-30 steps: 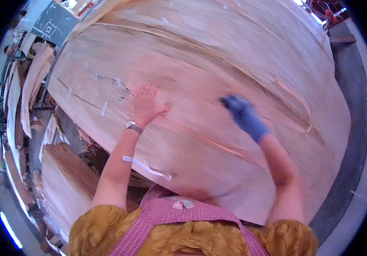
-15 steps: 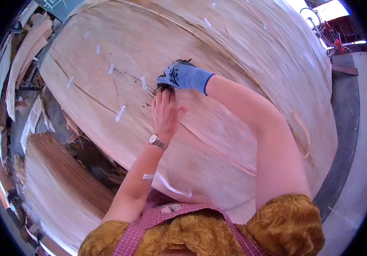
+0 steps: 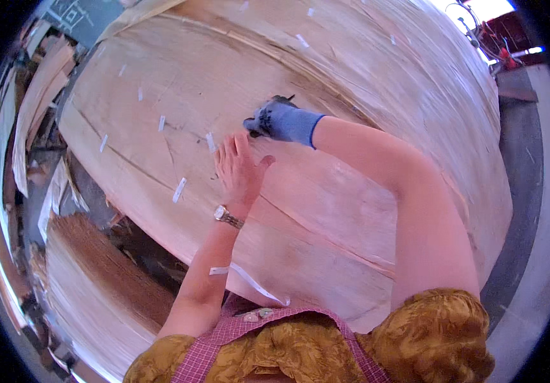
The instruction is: The person cuts and trims thin wood veneer sheets using a hand tool, placing the pieces onto stacks and organizing them on work surfaces in a workshop environment.
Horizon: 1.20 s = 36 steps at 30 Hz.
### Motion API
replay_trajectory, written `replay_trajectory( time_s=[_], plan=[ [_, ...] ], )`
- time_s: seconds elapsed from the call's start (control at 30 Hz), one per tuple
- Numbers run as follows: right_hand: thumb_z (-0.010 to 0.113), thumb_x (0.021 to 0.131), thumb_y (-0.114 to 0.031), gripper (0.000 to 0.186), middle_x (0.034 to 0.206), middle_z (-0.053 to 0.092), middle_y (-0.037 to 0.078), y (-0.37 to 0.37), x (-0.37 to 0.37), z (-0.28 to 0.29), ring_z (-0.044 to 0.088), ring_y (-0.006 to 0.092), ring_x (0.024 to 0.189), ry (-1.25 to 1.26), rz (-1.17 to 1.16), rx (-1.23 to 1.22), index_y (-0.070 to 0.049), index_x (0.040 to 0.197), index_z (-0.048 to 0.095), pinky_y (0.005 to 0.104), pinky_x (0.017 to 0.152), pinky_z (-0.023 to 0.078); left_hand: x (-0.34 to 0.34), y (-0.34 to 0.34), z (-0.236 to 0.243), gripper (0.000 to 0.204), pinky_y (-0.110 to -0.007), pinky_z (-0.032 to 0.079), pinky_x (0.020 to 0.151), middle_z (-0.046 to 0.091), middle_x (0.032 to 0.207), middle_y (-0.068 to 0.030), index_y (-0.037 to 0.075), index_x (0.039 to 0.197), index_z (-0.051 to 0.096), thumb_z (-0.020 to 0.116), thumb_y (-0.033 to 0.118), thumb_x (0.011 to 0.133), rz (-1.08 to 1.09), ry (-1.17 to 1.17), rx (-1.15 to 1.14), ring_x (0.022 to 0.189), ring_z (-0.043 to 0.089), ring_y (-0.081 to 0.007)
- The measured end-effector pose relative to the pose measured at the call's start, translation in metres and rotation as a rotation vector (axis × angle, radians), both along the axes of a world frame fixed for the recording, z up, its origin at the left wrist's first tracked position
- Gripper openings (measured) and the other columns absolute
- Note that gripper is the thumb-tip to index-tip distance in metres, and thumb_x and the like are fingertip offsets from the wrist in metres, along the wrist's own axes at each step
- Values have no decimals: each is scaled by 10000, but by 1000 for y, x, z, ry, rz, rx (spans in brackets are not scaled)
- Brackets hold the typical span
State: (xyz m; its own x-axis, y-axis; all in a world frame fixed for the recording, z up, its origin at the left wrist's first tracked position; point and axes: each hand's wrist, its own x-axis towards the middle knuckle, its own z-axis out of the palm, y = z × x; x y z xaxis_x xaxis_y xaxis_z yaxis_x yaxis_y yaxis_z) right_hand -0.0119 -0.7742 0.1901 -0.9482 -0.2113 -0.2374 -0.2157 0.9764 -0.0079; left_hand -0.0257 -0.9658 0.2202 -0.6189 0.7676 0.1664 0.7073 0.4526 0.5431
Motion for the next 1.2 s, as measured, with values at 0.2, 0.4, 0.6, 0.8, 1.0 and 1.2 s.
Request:
replay_trajectory(
  time_s=[0.2, 0.4, 0.6, 0.8, 1.0, 1.2],
  plan=[
    [669, 792, -237, 276, 854, 685, 106, -21, 13, -10, 682, 301, 819, 90, -105, -131, -137, 1041, 602, 416, 645, 527, -22, 22, -24, 910, -446, 434, 951, 500, 1255, -156, 60, 1353, 382, 859, 129, 581, -111, -113, 46, 1141, 496, -354],
    [569, 879, -195, 156, 805, 670, 141, 2, 56, 22, 678, 321, 720, -77, -365, -88, -92, 996, 562, 452, 581, 512, -21, 24, -36, 940, -453, 412, 996, 470, 1319, -206, 127, 1463, 326, 820, 199, 667, -174, 122, -99, 1186, 467, -377],
    [547, 889, -151, 173, 828, 684, 151, 11, 137, 16, 694, 321, 768, 3, -593, -64, -72, 1041, 528, 452, 591, 520, -20, 35, -13, 835, -453, 367, 1021, 408, 1382, -226, 256, 1458, 386, 781, 255, 723, -320, 218, -533, 1242, 401, -384],
    [528, 903, -161, 208, 867, 690, 166, -1, 244, 29, 699, 323, 786, -121, -1044, -107, -57, 1083, 520, 457, 592, 535, -15, 41, -6, 756, -466, 359, 1027, 475, 1332, -205, 199, 1406, 462, 779, 252, 721, -345, 245, -434, 1210, 434, -370],
    [528, 908, -209, 185, 906, 696, 164, -10, 240, 13, 701, 315, 799, 47, -1090, -87, -85, 1035, 583, 471, 611, 534, 51, 81, -44, 761, -444, 383, 1042, 470, 1403, -173, 86, 1397, 439, 755, 273, 731, -634, 676, 61, 1330, 393, -332],
    [528, 896, -204, 167, 894, 702, 149, -6, 360, 18, 699, 327, 831, 108, -1116, -160, -88, 995, 598, 462, 663, 534, 148, 101, -4, 777, -411, 427, 1024, 492, 1382, -178, 45, 1344, 470, 793, 334, 698, -576, 154, -444, 1306, 428, -352]
  ],
)
